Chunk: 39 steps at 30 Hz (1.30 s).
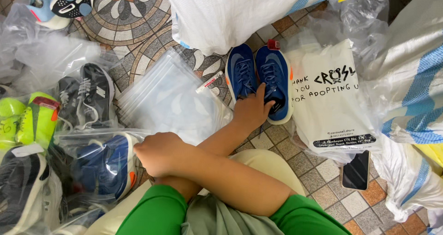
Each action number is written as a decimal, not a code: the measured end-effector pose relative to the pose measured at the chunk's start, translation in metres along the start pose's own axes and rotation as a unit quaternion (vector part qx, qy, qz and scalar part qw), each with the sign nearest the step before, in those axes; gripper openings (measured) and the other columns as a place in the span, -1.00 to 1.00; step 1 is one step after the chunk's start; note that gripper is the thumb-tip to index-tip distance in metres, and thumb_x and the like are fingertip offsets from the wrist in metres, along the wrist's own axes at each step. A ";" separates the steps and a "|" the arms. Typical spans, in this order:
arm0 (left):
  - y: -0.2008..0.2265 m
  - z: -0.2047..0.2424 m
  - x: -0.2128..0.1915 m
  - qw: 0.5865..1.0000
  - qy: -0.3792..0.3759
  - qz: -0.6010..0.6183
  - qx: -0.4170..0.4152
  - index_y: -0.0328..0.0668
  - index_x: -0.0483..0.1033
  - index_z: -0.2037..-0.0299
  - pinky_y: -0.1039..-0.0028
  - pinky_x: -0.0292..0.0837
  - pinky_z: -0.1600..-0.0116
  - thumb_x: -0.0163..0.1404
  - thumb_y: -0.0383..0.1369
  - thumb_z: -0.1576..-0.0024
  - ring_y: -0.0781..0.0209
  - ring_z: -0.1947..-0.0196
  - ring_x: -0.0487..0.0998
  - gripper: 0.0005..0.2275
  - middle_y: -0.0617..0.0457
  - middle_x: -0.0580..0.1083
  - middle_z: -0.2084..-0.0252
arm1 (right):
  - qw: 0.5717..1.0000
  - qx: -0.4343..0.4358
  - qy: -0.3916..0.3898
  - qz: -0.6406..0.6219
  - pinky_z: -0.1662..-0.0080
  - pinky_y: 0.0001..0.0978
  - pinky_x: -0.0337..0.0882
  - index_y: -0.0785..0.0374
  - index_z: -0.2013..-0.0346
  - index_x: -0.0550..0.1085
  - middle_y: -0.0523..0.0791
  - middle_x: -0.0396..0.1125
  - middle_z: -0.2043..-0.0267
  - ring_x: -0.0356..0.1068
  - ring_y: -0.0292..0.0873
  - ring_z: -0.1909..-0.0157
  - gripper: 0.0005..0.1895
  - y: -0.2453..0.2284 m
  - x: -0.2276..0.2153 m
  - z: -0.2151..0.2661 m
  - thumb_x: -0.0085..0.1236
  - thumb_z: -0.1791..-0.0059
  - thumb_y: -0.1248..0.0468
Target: The person places pairs of shoes into clear plastic bags, writes numbers on the bags with a marker, and seals the bags by hand.
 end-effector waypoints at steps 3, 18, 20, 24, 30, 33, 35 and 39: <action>-0.012 0.038 -0.022 0.989 0.125 -0.012 0.083 -0.22 0.20 -0.60 0.30 0.29 0.23 -0.10 0.09 -0.45 0.08 0.35 0.51 -0.34 -0.18 0.44 0.08 | 0.999 0.024 -0.022 0.015 0.16 0.44 0.62 0.31 0.10 0.59 0.14 0.55 0.26 0.65 0.29 0.20 -0.81 0.025 0.017 -0.016 0.25 -0.01 0.33; -0.261 0.278 -0.005 0.873 -0.151 0.081 -0.457 0.21 -0.19 -0.76 -0.33 -0.03 -0.60 -0.06 0.49 -0.18 -0.40 -0.72 -0.18 0.04 -0.34 -0.33 -0.73 | 0.860 0.499 0.108 -0.026 -0.18 0.54 0.47 -0.06 -0.62 0.26 0.31 0.16 -0.47 0.29 0.45 -0.45 -0.45 0.265 -0.018 -0.001 -0.15 -0.30 0.08; -0.266 0.278 -0.011 0.863 -0.166 0.102 -0.466 0.25 -0.32 -0.77 -0.39 -0.27 -0.65 -0.07 0.51 -0.18 -0.35 -0.76 -0.39 0.08 -0.36 -0.43 -0.75 | 0.857 0.502 0.110 -0.033 -0.24 0.51 0.43 -0.20 -0.63 0.23 0.31 0.15 -0.47 0.29 0.45 -0.46 -0.44 0.271 -0.010 0.003 -0.11 -0.29 -0.03; -0.278 0.271 -0.024 0.871 -0.194 0.090 -0.442 0.19 -0.38 -0.77 -0.46 -0.56 -0.62 0.06 0.42 -0.15 -0.30 -0.77 -0.46 0.14 -0.32 -0.48 -0.77 | 0.846 0.501 0.181 -0.009 -0.33 0.27 0.44 0.00 -0.34 0.49 0.16 0.27 -0.39 0.37 0.28 -0.46 -0.59 0.272 -0.013 0.013 0.09 -0.21 0.02; -0.305 0.269 -0.025 0.882 -0.172 0.121 -0.422 0.35 -0.43 -0.76 -0.33 -0.38 -0.68 0.09 0.41 -0.12 -0.27 -0.77 -0.44 0.14 -0.21 -0.55 -0.77 | 0.833 0.440 0.333 0.026 -0.22 0.21 0.50 0.07 -0.04 0.62 0.14 0.57 0.01 0.53 0.30 -0.22 -0.70 0.263 -0.044 0.012 0.04 -0.13 0.07; -0.305 0.265 -0.022 0.888 -0.151 0.133 -0.414 0.32 -0.42 -0.76 -0.33 -0.31 -0.68 0.08 0.40 -0.13 -0.29 -0.77 -0.44 0.13 -0.21 -0.58 -0.77 | 0.842 0.381 0.377 -0.057 -0.31 0.11 0.46 0.13 -0.30 0.47 0.20 0.44 -0.19 0.46 0.26 -0.32 -0.34 0.247 -0.059 0.002 0.38 -0.02 -0.12; -0.301 0.256 -0.016 0.890 -0.144 0.141 -0.410 0.27 -0.43 -0.77 -0.36 -0.32 -0.67 0.07 0.38 -0.16 -0.31 -0.77 -0.42 0.12 -0.24 -0.58 -0.77 | 0.858 0.340 0.363 -0.131 -0.43 0.05 0.40 0.29 -0.58 0.27 0.30 0.28 -0.45 0.37 0.26 -0.45 0.20 0.233 -0.061 -0.008 0.70 0.08 -0.27; -0.277 0.227 -0.046 0.889 0.102 0.288 -0.340 -0.10 -0.17 -0.74 -0.35 0.11 -0.55 0.12 0.11 -0.26 -0.42 -0.60 0.17 -0.04 -0.43 -0.10 -0.69 | 0.896 0.245 0.338 -0.151 0.24 -0.18 0.68 0.26 -0.07 0.51 -0.11 0.40 0.45 0.56 -0.18 0.49 -0.66 0.200 -0.052 -0.028 0.38 -0.14 0.13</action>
Point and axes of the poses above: each hand's wrist, its own z-axis away from the middle knuckle, its own x-axis out of the palm, y = z × x, the point moved 9 cm from there along -z, towards the middle knuckle
